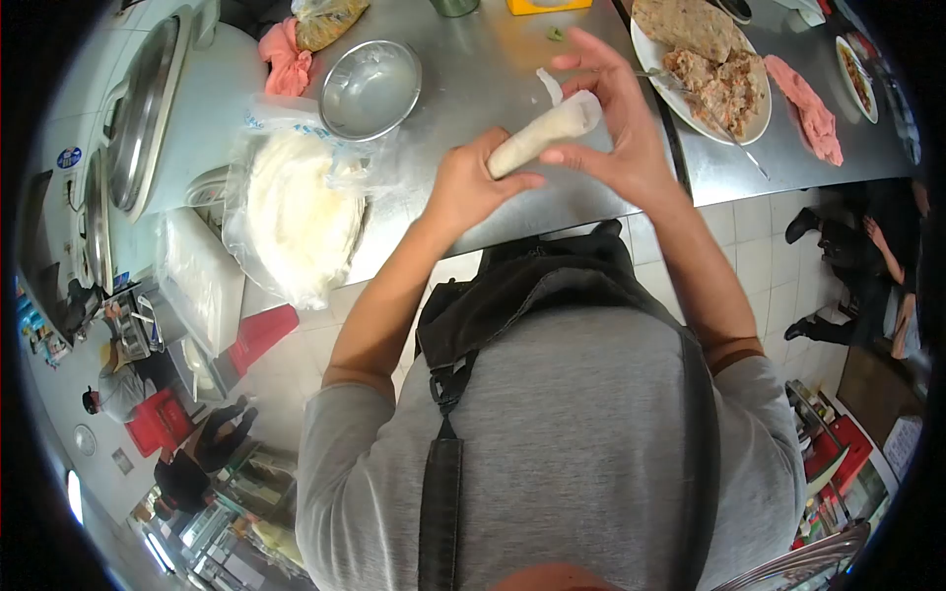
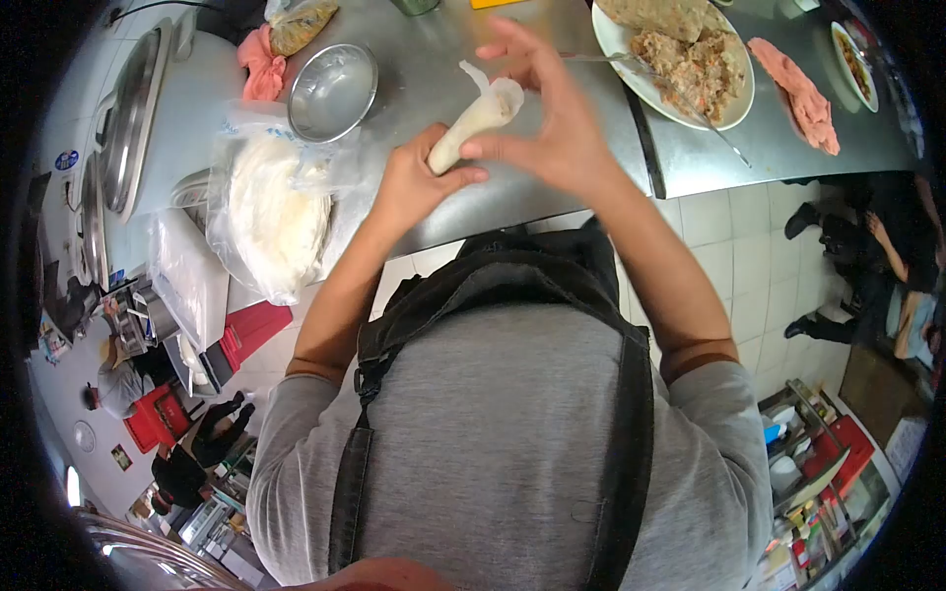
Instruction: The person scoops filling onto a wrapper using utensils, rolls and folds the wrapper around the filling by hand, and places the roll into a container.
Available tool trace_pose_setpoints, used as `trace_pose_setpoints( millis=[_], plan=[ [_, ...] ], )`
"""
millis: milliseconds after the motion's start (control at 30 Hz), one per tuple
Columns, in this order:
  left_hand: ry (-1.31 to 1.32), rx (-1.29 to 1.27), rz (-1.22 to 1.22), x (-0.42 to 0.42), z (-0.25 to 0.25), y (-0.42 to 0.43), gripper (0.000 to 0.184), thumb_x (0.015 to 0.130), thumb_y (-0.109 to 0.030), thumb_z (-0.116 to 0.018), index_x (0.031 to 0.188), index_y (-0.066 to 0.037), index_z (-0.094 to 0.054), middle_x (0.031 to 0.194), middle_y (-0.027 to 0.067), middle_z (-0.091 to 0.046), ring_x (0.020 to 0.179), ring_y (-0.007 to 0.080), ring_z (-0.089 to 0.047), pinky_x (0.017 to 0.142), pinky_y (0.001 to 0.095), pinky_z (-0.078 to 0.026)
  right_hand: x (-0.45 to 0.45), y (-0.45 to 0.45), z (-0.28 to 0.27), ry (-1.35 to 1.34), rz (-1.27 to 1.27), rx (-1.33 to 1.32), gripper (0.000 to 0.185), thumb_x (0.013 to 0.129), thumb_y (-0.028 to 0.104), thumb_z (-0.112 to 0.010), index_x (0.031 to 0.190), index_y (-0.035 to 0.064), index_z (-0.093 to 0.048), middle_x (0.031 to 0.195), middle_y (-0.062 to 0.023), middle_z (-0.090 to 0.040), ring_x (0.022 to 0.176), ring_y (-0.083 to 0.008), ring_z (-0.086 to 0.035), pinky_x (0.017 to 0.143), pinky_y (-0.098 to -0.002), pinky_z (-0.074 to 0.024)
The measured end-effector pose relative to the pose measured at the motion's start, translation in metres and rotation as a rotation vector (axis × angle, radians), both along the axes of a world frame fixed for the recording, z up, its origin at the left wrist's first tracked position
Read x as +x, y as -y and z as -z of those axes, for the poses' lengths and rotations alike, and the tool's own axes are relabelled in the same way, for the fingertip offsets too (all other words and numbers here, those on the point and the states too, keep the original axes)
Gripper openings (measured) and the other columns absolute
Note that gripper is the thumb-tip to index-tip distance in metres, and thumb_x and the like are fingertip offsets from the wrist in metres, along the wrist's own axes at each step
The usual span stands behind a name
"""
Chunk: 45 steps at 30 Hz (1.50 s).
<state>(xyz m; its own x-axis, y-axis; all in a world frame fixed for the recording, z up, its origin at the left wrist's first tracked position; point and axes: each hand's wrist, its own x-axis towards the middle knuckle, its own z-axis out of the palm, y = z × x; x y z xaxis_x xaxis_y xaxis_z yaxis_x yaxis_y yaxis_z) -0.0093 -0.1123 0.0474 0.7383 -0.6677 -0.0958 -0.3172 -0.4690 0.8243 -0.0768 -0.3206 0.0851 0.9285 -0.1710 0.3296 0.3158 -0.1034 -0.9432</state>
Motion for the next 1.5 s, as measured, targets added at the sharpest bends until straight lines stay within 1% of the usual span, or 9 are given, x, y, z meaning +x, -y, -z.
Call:
trace_pose_setpoints(
  millis=[167, 267, 400, 567, 833, 1000, 1267, 1433, 1500],
  plan=[
    [-0.008, -0.236, -0.203, -0.043, -0.013, 0.024, 0.041, 0.079, -0.012, -0.083, 0.113, -0.003, -0.062, 0.086, 0.0135, -0.072, 0.085, 0.0365, -0.072, 0.076, 0.0428, -0.056, -0.019, -0.040, 0.018, 0.011, -0.144, 0.143, 0.077, 0.078, 0.017, -0.090, 0.144, 0.0024, -0.053, 0.138, -0.0088, -0.060, 0.120, -0.0203, -0.060, 0.107, -0.0399, -0.0457],
    [0.103, -0.320, -0.151, -0.057, -0.022, 0.023, 0.048, 0.079, -0.002, -0.073, 0.124, -0.002, -0.056, 0.102, 0.0177, -0.069, 0.105, 0.0410, -0.065, 0.088, 0.0466, -0.053, -0.026, -0.056, 0.010, -0.158, -0.136, 0.384, 0.013, 0.100, 0.013, -0.068, 0.099, 0.0050, -0.058, 0.123, -0.0115, -0.067, 0.116, -0.0185, -0.061, 0.103, -0.0359, -0.0457],
    [0.320, -0.150, 0.004, -0.045, -0.030, -0.008, 0.047, 0.079, 0.003, -0.069, 0.124, -0.004, -0.060, 0.124, 0.0202, -0.062, 0.121, 0.0395, -0.058, 0.103, 0.0444, -0.046, -0.022, -0.045, 0.012, -0.246, -0.109, 0.401, 0.023, 0.099, 0.016, -0.069, 0.084, 0.0063, -0.055, 0.106, -0.0078, -0.067, 0.105, -0.0176, -0.060, 0.094, -0.0342, -0.0472],
    [0.144, -0.263, -0.104, -0.025, -0.076, -0.025, 0.039, 0.080, -0.003, -0.078, 0.118, -0.006, -0.071, 0.130, 0.0137, -0.059, 0.127, 0.0280, -0.054, 0.109, 0.0391, -0.040, -0.020, -0.024, 0.017, -0.223, -0.413, 0.583, 0.029, 0.090, 0.021, -0.080, 0.076, 0.0109, -0.056, 0.079, 0.0020, -0.061, 0.077, -0.0088, -0.056, 0.069, -0.0259, -0.0416],
    [0.012, -0.507, 0.206, -0.021, -0.111, 0.007, 0.031, 0.080, -0.009, -0.086, 0.109, -0.006, -0.076, 0.122, 0.0092, -0.064, 0.122, 0.0215, -0.057, 0.107, 0.0366, -0.041, -0.034, -0.027, -0.013, -0.369, -0.690, 0.519, 0.032, 0.087, 0.013, -0.081, 0.073, 0.0112, -0.053, 0.074, 0.0013, -0.057, 0.070, -0.0093, -0.055, 0.063, -0.0280, -0.0423],
    [-0.384, -0.533, 0.347, -0.019, -0.120, 0.008, 0.023, 0.075, -0.008, -0.089, 0.091, -0.007, -0.073, 0.112, 0.0093, -0.067, 0.108, 0.0190, -0.061, 0.099, 0.0337, -0.044, -0.037, -0.030, -0.022, -0.298, -0.959, 0.493, 0.040, 0.087, 0.012, -0.082, 0.068, 0.0116, -0.048, 0.068, 0.0026, -0.052, 0.065, -0.0092, -0.051, 0.059, -0.0272, -0.0397],
    [-0.638, -0.640, 0.595, -0.004, -0.101, 0.038, 0.037, 0.073, -0.015, -0.091, 0.100, -0.007, -0.068, 0.115, 0.0084, -0.066, 0.113, 0.0178, -0.060, 0.101, 0.0331, -0.043, -0.028, -0.043, -0.050, -0.274, -1.438, 0.223, 0.049, 0.090, 0.018, -0.082, 0.063, 0.0114, -0.042, 0.062, 0.0048, -0.047, 0.058, -0.0067, -0.044, 0.054, -0.0268, -0.0343],
    [-0.691, -0.651, 0.401, -0.005, -0.111, 0.022, 0.041, 0.077, -0.023, -0.090, 0.107, -0.005, -0.068, 0.124, 0.0104, -0.064, 0.119, 0.0188, -0.057, 0.104, 0.0356, -0.042, -0.033, -0.044, -0.063, -0.237, -1.352, 0.200, 0.050, 0.090, 0.019, -0.082, 0.063, 0.0111, -0.041, 0.061, 0.0041, -0.047, 0.059, -0.0079, -0.046, 0.055, -0.0278, -0.0354],
    [-0.431, -0.802, 0.394, -0.002, -0.113, 0.000, 0.044, 0.078, -0.026, -0.089, 0.111, -0.002, -0.071, 0.130, 0.0123, -0.062, 0.122, 0.0209, -0.056, 0.107, 0.0377, -0.041, -0.033, -0.037, -0.062, -0.218, -1.275, 0.223, 0.050, 0.090, 0.019, -0.082, 0.063, 0.0111, -0.041, 0.062, 0.0038, -0.048, 0.060, -0.0086, -0.047, 0.055, -0.0282, -0.0362]
  ],
)
